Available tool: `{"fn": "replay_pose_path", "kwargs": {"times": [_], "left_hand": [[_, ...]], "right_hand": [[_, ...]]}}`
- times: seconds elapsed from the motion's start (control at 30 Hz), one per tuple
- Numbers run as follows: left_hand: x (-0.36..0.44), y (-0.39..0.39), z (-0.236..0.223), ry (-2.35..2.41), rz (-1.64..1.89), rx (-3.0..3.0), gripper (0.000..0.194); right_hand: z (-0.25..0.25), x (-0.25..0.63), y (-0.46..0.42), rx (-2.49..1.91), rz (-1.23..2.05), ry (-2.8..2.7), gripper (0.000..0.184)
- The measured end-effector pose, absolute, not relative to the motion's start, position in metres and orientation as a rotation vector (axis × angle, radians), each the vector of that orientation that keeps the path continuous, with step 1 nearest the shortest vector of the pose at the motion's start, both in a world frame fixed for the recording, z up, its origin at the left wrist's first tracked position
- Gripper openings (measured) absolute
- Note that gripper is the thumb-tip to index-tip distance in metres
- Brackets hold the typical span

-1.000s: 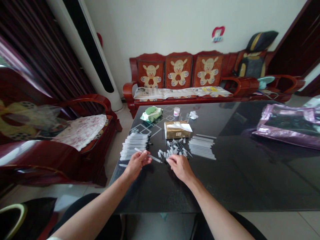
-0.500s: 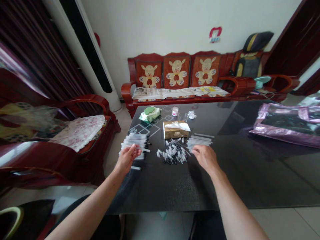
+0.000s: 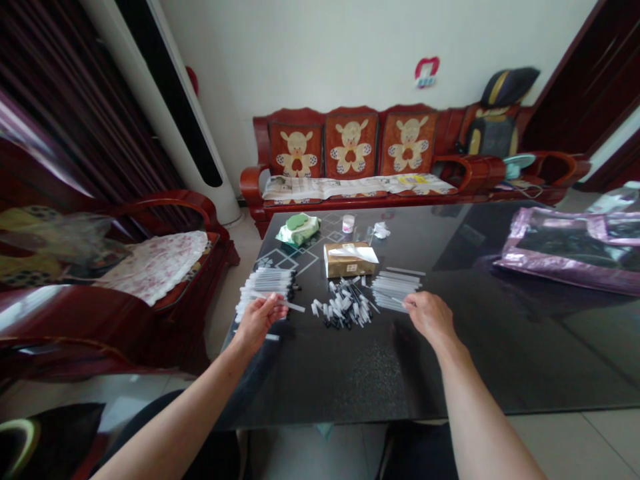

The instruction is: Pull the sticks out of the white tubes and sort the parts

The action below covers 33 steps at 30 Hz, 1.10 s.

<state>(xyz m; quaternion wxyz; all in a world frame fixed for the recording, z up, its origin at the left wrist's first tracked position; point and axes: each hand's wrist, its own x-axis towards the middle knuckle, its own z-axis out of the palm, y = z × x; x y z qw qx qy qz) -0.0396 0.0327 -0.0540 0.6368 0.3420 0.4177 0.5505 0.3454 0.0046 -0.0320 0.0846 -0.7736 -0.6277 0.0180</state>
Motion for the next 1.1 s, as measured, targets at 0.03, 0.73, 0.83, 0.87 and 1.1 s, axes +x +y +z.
{"fn": "replay_pose_path", "kwargs": {"times": [0.03, 0.73, 0.83, 0.87, 1.1], "left_hand": [[-0.039, 0.032, -0.055, 0.95, 1.253, 0.783, 0.033], [-0.006, 0.0, -0.049, 0.752, 0.91, 1.013, 0.034], [-0.011, 0.004, -0.045, 0.781, 0.961, 1.039, 0.035], [-0.014, 0.007, -0.043, 0.793, 0.992, 1.041, 0.035], [-0.02, 0.011, -0.042, 0.817, 0.968, 1.236, 0.03]], "right_hand": [[-0.033, 0.34, 0.006, -2.292, 0.051, -1.885, 0.021], [-0.045, 0.188, -0.019, -1.314, 1.409, -1.756, 0.034], [-0.044, 0.188, -0.021, -1.278, 1.598, -1.666, 0.029], [-0.042, 0.191, -0.021, -1.275, 1.643, -1.634, 0.028], [-0.041, 0.195, -0.023, -1.215, 1.873, -1.495, 0.038]]}}
